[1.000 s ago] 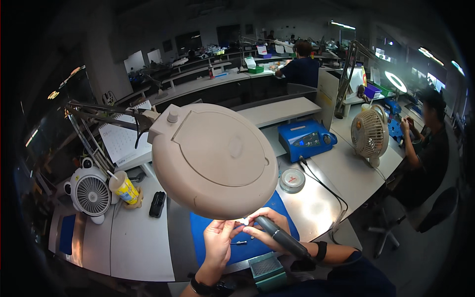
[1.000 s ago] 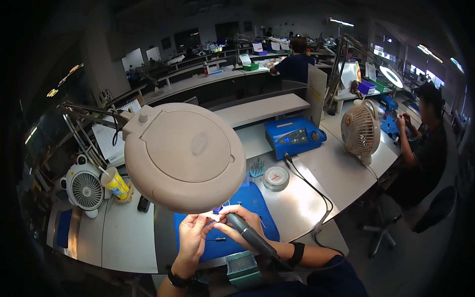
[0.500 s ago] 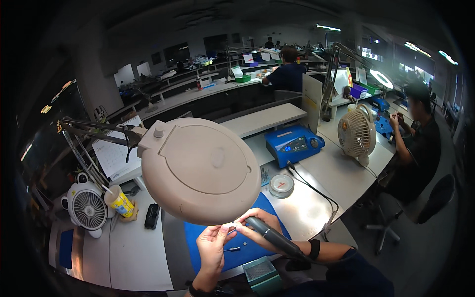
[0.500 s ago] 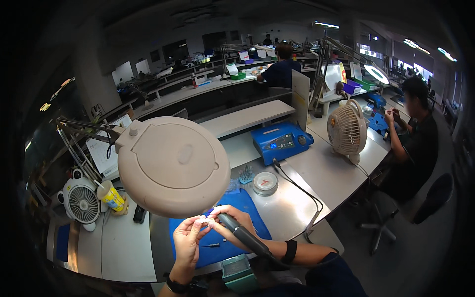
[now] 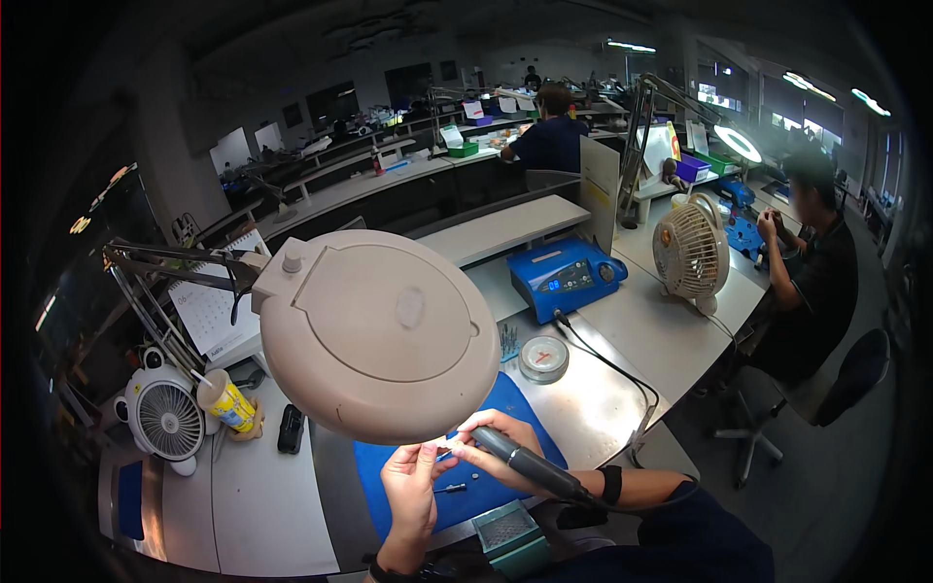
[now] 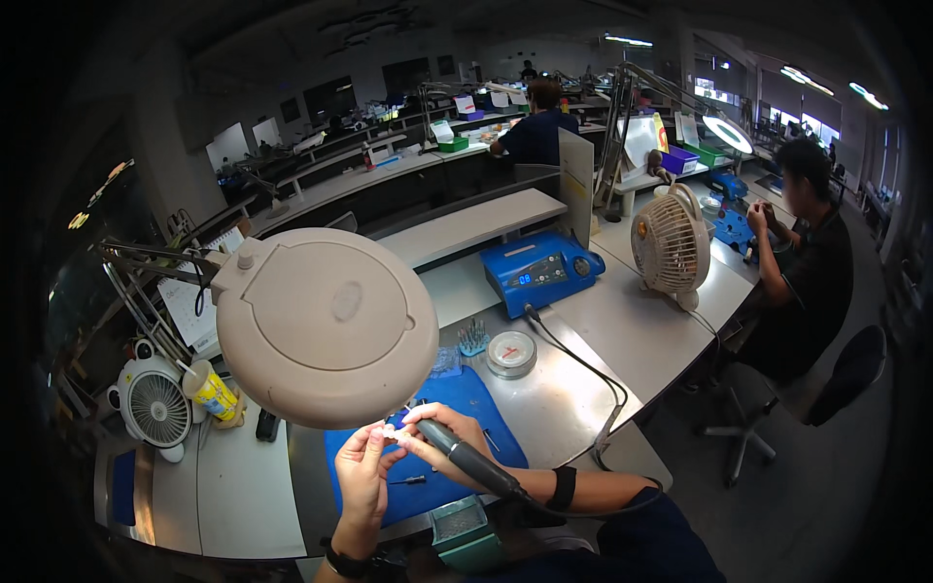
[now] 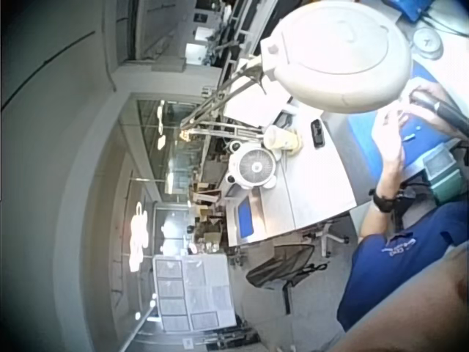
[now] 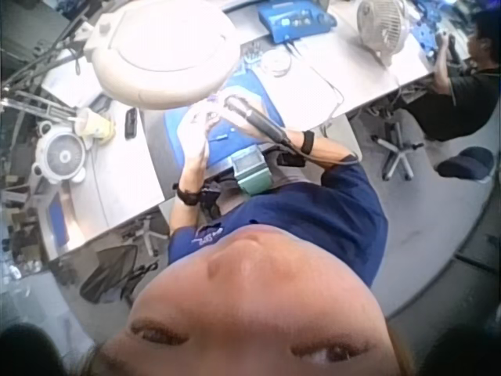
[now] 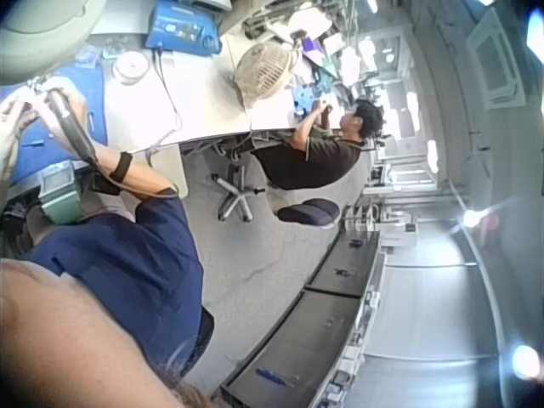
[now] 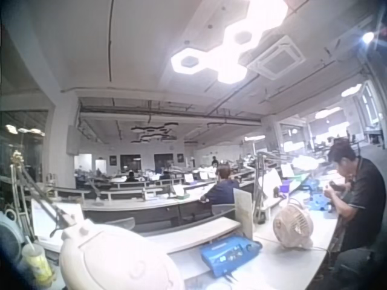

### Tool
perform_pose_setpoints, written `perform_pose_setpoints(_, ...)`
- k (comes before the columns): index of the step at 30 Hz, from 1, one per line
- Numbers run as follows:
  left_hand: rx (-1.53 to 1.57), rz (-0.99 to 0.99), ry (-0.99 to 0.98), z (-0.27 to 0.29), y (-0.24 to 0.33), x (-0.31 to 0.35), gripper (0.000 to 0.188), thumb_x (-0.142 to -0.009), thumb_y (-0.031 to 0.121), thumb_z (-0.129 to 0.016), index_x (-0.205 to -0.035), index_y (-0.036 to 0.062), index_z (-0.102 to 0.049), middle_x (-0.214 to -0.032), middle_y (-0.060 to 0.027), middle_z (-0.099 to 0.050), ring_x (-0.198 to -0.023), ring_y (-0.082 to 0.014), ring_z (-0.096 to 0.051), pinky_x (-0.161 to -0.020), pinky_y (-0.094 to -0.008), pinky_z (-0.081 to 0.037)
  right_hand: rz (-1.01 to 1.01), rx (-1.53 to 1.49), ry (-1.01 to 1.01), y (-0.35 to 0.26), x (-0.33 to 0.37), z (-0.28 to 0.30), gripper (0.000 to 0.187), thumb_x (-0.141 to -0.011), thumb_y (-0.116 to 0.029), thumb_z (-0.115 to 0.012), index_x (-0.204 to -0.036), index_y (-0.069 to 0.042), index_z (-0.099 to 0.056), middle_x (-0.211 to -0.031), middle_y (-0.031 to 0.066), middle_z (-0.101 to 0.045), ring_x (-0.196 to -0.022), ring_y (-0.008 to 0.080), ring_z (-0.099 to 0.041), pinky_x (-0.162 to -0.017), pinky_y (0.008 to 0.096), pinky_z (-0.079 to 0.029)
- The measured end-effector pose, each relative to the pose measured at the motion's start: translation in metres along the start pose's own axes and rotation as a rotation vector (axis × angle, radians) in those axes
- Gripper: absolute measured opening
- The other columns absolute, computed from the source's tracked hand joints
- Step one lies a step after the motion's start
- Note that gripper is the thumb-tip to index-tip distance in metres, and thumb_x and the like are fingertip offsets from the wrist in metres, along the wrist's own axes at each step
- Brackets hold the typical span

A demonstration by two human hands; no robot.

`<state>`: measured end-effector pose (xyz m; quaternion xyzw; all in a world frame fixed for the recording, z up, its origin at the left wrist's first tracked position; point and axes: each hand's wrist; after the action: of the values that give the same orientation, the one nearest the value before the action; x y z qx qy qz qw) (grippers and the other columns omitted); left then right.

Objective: The recorder uses a hand-held rotary tool to grind and shape a dental appliance.

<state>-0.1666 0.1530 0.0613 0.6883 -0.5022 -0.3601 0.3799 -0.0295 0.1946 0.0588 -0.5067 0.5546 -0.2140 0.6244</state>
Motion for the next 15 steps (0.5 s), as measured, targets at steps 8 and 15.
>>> perform_pose_setpoints(8, 0.016, 0.045, -0.016, 0.009, -0.004, -0.003, 0.021, -0.086, 0.011, -0.051, -0.102, -0.0013, -0.051, -0.086, -0.0092, -0.059, -0.076, -0.0149, -0.059, -0.065, -0.0275, -0.052, 0.023, -0.007, -0.027, -0.004, 0.002, -0.005, 0.019, -0.076, -0.003, -0.062, -0.093, -0.004, -0.053, -0.079, 0.0048, -0.058, -0.07, 0.0067, -0.054, -0.061, 0.0194, -0.044)
perform_pose_setpoints(15, -0.024, 0.302, -0.236, 0.005, 0.014, -0.007, 0.045, -0.083, 0.011, -0.054, -0.12, -0.0032, -0.032, -0.085, -0.0118, -0.059, -0.071, -0.0161, -0.06, -0.055, -0.0252, -0.053, -0.096, -0.054, -0.088, 0.004, -0.001, 0.003, 0.013, -0.081, -0.005, -0.055, -0.093, -0.005, -0.053, -0.079, 0.0033, -0.059, -0.067, 0.005, -0.053, -0.057, 0.0189, -0.043)
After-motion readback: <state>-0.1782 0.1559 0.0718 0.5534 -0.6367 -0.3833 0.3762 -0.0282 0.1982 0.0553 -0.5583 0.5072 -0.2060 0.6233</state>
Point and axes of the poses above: each hand's wrist, its own x-axis away from the middle knuckle, its own z-axis out of the back of the hand, y = z × x
